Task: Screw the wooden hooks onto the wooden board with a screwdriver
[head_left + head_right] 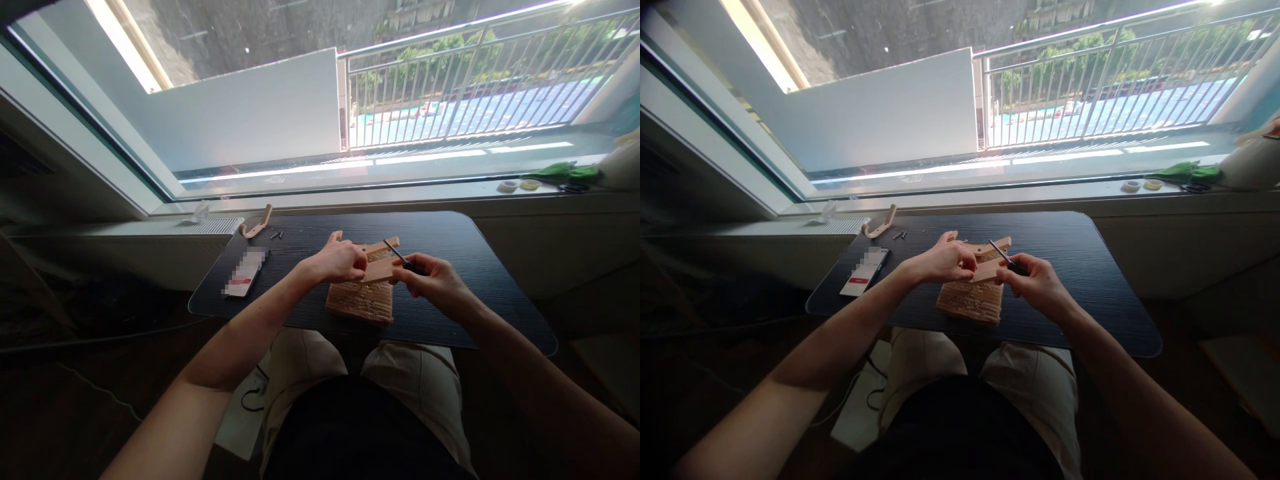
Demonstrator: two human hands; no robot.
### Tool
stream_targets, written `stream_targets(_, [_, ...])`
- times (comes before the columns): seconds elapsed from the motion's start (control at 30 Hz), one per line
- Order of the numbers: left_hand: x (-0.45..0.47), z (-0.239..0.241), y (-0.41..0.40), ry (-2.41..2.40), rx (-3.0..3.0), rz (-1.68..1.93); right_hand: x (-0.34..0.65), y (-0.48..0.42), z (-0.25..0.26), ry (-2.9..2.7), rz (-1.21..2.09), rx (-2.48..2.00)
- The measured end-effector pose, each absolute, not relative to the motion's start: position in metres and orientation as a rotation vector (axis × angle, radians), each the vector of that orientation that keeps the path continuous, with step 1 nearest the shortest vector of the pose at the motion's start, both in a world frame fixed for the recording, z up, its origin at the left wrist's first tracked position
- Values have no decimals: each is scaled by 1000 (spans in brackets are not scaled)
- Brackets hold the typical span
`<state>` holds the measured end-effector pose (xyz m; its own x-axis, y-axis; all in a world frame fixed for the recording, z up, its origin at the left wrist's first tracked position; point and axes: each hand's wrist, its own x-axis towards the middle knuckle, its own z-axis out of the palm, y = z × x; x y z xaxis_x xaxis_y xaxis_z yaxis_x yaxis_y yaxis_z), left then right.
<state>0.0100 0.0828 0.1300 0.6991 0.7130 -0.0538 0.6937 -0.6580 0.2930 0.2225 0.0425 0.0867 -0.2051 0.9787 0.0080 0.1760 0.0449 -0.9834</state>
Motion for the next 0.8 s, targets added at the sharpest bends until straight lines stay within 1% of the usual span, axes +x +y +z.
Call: stream_targets(0.8, [10, 127, 84, 1126, 2614, 97, 223, 42, 84, -1530, 1248, -1224])
